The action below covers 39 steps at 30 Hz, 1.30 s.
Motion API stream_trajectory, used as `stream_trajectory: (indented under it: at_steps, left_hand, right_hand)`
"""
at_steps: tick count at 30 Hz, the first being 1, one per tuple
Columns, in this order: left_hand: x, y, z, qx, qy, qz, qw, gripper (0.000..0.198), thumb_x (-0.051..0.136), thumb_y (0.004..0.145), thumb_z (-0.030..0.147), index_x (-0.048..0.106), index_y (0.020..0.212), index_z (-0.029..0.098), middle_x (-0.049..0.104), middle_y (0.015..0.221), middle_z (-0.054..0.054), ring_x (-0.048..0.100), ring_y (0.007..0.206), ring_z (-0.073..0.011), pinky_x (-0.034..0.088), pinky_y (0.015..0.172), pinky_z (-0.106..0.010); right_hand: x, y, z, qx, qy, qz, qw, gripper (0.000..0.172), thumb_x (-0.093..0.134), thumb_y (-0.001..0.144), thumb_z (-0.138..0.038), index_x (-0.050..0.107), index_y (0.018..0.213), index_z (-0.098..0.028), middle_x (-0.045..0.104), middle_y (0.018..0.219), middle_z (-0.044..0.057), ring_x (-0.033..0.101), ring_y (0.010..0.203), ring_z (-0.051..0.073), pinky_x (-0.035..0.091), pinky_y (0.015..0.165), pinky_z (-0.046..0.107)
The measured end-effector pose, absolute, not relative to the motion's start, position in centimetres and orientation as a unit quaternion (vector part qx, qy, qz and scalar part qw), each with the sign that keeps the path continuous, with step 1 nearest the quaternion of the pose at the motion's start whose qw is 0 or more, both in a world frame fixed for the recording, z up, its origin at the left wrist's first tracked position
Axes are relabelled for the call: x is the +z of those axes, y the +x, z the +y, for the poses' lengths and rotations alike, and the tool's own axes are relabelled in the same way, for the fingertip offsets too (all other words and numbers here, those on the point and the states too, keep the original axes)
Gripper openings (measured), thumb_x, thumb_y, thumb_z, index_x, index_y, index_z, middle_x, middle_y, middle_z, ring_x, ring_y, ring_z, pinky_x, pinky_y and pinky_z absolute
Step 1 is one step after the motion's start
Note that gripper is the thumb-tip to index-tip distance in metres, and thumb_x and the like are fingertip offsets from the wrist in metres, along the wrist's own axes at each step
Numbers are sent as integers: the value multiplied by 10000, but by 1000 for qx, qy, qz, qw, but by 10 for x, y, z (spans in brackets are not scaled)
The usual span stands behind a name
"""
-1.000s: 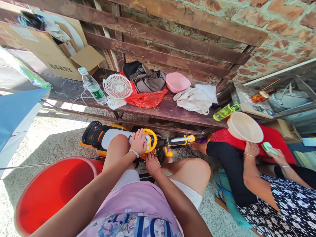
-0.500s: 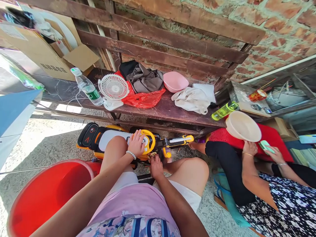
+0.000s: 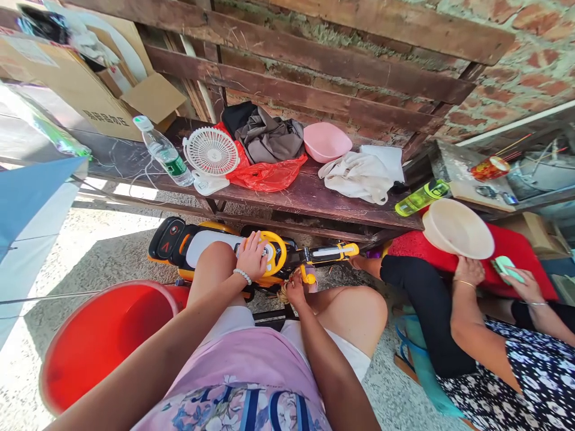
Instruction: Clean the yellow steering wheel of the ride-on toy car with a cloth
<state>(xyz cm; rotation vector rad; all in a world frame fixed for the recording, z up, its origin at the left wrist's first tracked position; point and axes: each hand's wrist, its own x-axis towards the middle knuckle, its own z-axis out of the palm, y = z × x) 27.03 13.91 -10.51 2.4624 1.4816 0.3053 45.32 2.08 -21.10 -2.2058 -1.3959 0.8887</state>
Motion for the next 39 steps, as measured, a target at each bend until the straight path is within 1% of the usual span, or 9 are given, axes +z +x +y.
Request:
stream_trajectory:
  at_steps: [4, 7, 14, 21, 24, 28, 30, 34, 39]
  left_hand:
    - [-102, 272, 137, 97, 843, 514, 127, 554, 458, 951, 345, 558, 1464, 163, 271, 1710, -135, 205, 1591, -309, 169, 1275, -527]
    - [-98, 273, 140, 74, 845, 512, 136, 570, 456, 955, 348, 534, 1487, 159, 261, 1712, -143, 188, 1596, -305, 158, 1278, -533]
    - [-82, 257, 171, -38, 862, 442, 246, 818, 585, 871, 414, 330, 1623, 218, 211, 1737, -71, 106, 1610, -282, 213, 1286, -470]
    - [-87, 247, 164, -46, 858, 453, 236, 814, 626, 880, 459, 353, 1608, 220, 122, 1754, -83, 8, 1613, -324, 248, 1265, -524]
    - [-89, 248, 162, -42, 857, 458, 232, 708, 627, 929, 492, 432, 1559, 235, 174, 1740, -109, 106, 1596, -354, 243, 1259, -566]
    - [-84, 248, 162, -28, 859, 459, 225, 664, 639, 958, 505, 442, 1541, 255, 301, 1685, -108, 307, 1521, -368, 235, 1230, -666]
    - [-82, 249, 161, -22, 861, 459, 220, 718, 639, 946, 474, 396, 1582, 244, 228, 1721, -123, 210, 1565, -385, 227, 1237, -647]
    - [-85, 255, 155, -32, 849, 484, 209, 696, 506, 961, 357, 334, 1622, 222, 117, 1750, -114, 85, 1608, -342, 353, 1182, -605]
    - [-88, 259, 151, -36, 844, 501, 188, 690, 429, 964, 374, 324, 1626, 211, 72, 1756, -84, 39, 1616, -318, 383, 1166, -603]
  right_hand:
    - [-206, 429, 12, 332, -793, -490, 141, 691, 432, 860, -171, 395, 1527, 9, 451, 1539, 287, 441, 1451, 347, 386, 1180, 546]
    - [-186, 404, 6, 330, -758, -554, 102, 677, 468, 860, -137, 429, 1528, -39, 364, 1604, 245, 411, 1472, 314, 407, 1173, 449]
    - [-140, 372, 42, 225, -620, -751, -20, 600, 388, 975, -151, 442, 1562, -266, 511, 1567, 93, 425, 1443, 290, 387, 1167, 471]
    - [-136, 396, 31, 223, -616, -748, -101, 518, 417, 985, -143, 529, 1487, -211, 495, 1562, 145, 475, 1365, 308, 462, 1071, 442]
    - [-126, 410, 11, 270, -650, -702, -105, 490, 395, 963, -92, 621, 1384, -196, 504, 1538, 159, 528, 1308, 306, 489, 1034, 450]
    - [-96, 439, -14, 341, -656, -673, -8, 517, 447, 872, -55, 685, 1304, -209, 562, 1483, 115, 564, 1297, 271, 474, 1081, 404]
    - [-78, 464, -26, 351, -656, -662, 88, 538, 455, 844, -70, 695, 1297, -234, 603, 1436, 86, 576, 1290, 246, 456, 1113, 378]
    - [-53, 537, -42, 292, -720, -585, 233, 445, 468, 867, -197, 740, 1217, -231, 668, 1332, 90, 610, 1245, 254, 465, 1121, 406]
    - [-66, 615, -14, 161, -828, -470, 260, 458, 437, 857, -215, 731, 1206, -186, 683, 1285, 122, 627, 1226, 262, 455, 1135, 442]
